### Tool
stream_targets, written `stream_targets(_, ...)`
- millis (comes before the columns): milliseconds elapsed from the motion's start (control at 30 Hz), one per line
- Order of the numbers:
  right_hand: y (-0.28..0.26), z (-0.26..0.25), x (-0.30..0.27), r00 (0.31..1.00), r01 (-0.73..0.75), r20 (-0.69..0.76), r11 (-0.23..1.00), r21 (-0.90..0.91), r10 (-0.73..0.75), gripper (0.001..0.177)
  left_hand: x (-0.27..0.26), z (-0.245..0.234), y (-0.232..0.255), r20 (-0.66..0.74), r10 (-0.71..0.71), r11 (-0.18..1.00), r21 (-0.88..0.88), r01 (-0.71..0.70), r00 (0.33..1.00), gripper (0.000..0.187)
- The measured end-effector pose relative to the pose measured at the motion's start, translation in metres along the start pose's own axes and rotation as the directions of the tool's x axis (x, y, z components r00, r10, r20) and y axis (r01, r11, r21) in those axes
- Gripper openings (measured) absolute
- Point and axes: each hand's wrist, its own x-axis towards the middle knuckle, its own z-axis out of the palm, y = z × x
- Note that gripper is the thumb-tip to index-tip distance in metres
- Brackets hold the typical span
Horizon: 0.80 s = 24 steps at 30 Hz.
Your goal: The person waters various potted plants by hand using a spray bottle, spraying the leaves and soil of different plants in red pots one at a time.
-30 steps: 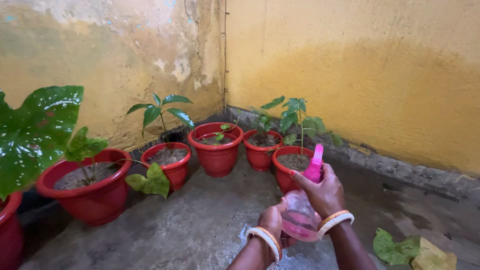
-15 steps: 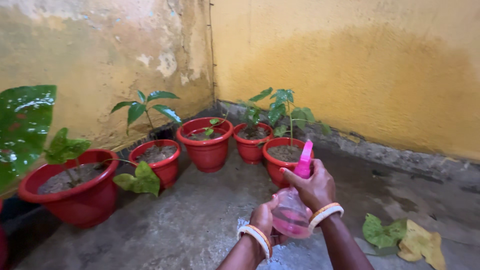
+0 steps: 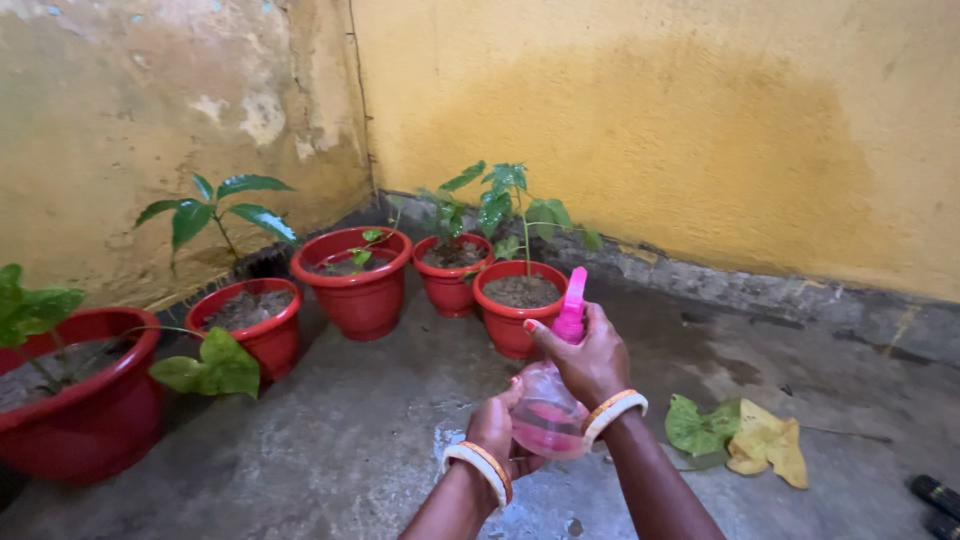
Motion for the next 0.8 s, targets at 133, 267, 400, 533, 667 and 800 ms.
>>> stream_targets(133, 0.002, -0.005, 0.001, 1.000, -0.027, 0.008, 0.999, -0.025, 0.028, 0.065, 0.001, 0.000, -0.002, 0.008, -0.013, 1.000, 0.012, 0.013, 1.000, 0.046)
stream_targets(267, 0.003, -0.006, 0.000, 0.999, -0.033, -0.014, 0.996, -0.087, 0.032, 0.065, 0.000, 0.000, -0.006, 0.057, 0.019, 1.000, 0.007, -0.019, 0.998, 0.046)
stream_targets(400, 0.006, -0.006, -0.003, 0.999, -0.020, -0.046, 0.997, -0.070, 0.017, 0.065, -0.003, 0.003, -0.005, 0.055, 0.016, 1.000, 0.026, -0.018, 0.998, 0.048)
stream_targets(533, 0.005, -0.004, -0.004, 0.999, -0.023, -0.027, 0.999, -0.023, 0.023, 0.065, -0.009, 0.006, -0.003, 0.027, 0.021, 0.998, 0.065, -0.022, 0.999, 0.047)
stream_targets(667, 0.006, -0.001, -0.004, 1.000, -0.021, -0.021, 1.000, -0.011, 0.021, 0.067, -0.008, 0.004, -0.001, 0.009, 0.009, 0.998, 0.056, -0.009, 1.000, 0.046)
stream_targets(800, 0.009, 0.002, -0.003, 0.999, -0.013, -0.042, 1.000, -0.018, 0.012, 0.069, -0.003, 0.002, -0.001, -0.013, -0.008, 0.998, 0.060, 0.009, 1.000, 0.046)
